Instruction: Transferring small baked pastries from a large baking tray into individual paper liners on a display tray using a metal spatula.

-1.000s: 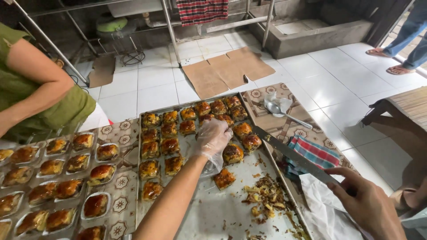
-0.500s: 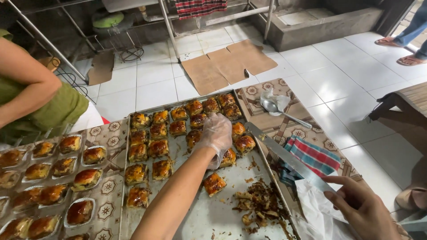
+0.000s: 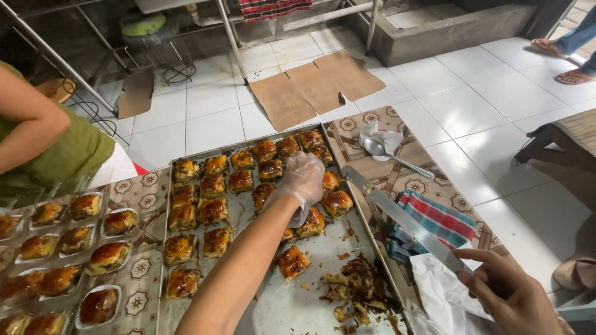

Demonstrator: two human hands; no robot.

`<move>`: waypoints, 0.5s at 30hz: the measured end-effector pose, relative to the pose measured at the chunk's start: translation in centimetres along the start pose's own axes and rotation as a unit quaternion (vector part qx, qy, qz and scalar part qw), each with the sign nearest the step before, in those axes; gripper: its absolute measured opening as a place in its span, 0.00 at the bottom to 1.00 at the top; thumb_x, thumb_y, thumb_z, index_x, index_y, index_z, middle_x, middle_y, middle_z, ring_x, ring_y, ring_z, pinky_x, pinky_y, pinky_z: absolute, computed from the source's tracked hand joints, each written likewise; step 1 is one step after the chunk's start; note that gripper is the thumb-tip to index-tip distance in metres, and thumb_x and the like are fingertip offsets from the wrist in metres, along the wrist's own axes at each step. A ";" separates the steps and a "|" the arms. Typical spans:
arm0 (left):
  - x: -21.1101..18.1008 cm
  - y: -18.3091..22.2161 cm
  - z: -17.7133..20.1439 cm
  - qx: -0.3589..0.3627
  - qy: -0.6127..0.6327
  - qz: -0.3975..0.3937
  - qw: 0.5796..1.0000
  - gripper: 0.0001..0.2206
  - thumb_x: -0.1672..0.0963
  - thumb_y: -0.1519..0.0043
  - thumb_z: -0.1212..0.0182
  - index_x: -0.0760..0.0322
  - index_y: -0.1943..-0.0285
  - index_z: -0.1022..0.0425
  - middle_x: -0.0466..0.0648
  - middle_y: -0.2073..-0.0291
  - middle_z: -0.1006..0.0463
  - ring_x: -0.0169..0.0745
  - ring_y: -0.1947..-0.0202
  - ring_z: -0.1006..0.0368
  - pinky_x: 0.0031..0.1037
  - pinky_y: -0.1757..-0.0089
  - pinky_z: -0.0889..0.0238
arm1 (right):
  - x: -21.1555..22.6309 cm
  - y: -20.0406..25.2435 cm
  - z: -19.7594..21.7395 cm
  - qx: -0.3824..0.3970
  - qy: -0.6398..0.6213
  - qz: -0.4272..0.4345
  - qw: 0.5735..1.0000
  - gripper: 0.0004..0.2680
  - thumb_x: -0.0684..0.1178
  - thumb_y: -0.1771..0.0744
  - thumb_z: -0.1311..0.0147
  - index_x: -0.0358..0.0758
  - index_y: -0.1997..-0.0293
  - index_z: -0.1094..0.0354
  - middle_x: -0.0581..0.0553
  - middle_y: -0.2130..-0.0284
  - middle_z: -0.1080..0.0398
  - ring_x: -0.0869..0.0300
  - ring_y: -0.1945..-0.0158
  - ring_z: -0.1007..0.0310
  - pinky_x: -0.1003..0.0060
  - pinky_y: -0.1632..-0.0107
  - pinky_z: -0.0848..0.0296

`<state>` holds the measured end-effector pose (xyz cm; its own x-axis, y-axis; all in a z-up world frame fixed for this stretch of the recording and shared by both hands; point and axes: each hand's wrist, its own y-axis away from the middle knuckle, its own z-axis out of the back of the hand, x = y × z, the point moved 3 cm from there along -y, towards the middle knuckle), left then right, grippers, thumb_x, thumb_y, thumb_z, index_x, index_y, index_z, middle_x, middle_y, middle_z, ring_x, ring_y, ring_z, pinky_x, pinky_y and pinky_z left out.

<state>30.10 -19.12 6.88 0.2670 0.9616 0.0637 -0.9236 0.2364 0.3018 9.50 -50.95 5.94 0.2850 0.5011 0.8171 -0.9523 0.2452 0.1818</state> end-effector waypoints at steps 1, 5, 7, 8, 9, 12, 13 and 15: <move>-0.2 0.1 0.4 0.001 0.000 0.000 1.000 0.08 0.61 0.42 0.38 0.63 0.55 0.21 0.49 0.59 0.26 0.44 0.52 0.35 0.32 0.46 0.39 | -0.3 -0.2 -0.1 0.000 0.000 -0.001 1.000 0.12 0.41 0.36 0.37 0.42 0.48 0.17 0.39 0.80 0.35 0.55 0.76 0.43 0.60 0.71 0.44; -1.0 -0.3 0.1 0.067 -0.013 0.005 0.998 0.19 0.60 0.45 0.38 0.64 0.43 0.26 0.52 0.48 0.30 0.48 0.43 0.39 0.43 0.39 0.47 | -0.5 -0.3 -0.1 0.000 -0.011 0.012 1.000 0.12 0.41 0.37 0.37 0.41 0.48 0.17 0.38 0.81 0.35 0.55 0.78 0.43 0.60 0.72 0.44; -1.2 -0.4 0.0 0.060 -0.043 -0.001 0.997 0.19 0.58 0.44 0.36 0.64 0.42 0.26 0.52 0.49 0.28 0.48 0.43 0.37 0.44 0.38 0.46 | 0.2 -0.1 0.0 0.001 -0.002 0.001 1.000 0.12 0.42 0.36 0.37 0.42 0.49 0.17 0.38 0.81 0.32 0.55 0.78 0.42 0.61 0.72 0.44; -1.2 -0.2 0.2 0.060 -0.020 -0.001 0.998 0.17 0.61 0.44 0.39 0.64 0.45 0.24 0.52 0.49 0.28 0.49 0.42 0.38 0.45 0.37 0.49 | 0.7 0.1 0.0 -0.005 0.012 -0.025 1.000 0.12 0.42 0.36 0.37 0.43 0.48 0.16 0.39 0.78 0.33 0.54 0.76 0.41 0.59 0.70 0.43; -1.2 -0.1 0.4 0.059 0.003 -0.001 0.998 0.15 0.63 0.44 0.42 0.63 0.48 0.23 0.51 0.48 0.29 0.49 0.41 0.39 0.46 0.36 0.51 | 1.1 0.3 0.1 -0.011 0.026 -0.052 0.998 0.12 0.42 0.35 0.37 0.44 0.48 0.16 0.39 0.75 0.33 0.54 0.74 0.40 0.57 0.68 0.42; -0.7 -0.9 -0.3 0.064 0.008 -0.022 0.998 0.21 0.66 0.52 0.49 0.66 0.48 0.26 0.50 0.53 0.31 0.48 0.46 0.40 0.43 0.39 0.48 | 0.4 0.1 0.2 0.002 0.008 -0.023 1.000 0.13 0.40 0.36 0.37 0.42 0.46 0.18 0.37 0.77 0.35 0.51 0.73 0.29 0.57 0.66 0.36; -0.7 -0.8 -0.1 0.064 0.008 -0.022 0.998 0.21 0.66 0.52 0.49 0.66 0.48 0.26 0.50 0.53 0.31 0.48 0.46 0.40 0.43 0.39 0.48 | 0.5 0.0 0.1 0.002 0.007 -0.024 1.000 0.13 0.40 0.36 0.37 0.42 0.46 0.18 0.37 0.77 0.35 0.51 0.73 0.29 0.57 0.66 0.36; -0.8 -0.6 0.2 0.059 0.049 -0.021 0.997 0.17 0.68 0.50 0.49 0.63 0.56 0.24 0.50 0.54 0.31 0.48 0.45 0.40 0.44 0.38 0.50 | 0.5 0.0 0.1 0.008 -0.007 -0.036 0.999 0.14 0.38 0.36 0.38 0.41 0.45 0.18 0.36 0.77 0.35 0.50 0.73 0.31 0.55 0.65 0.36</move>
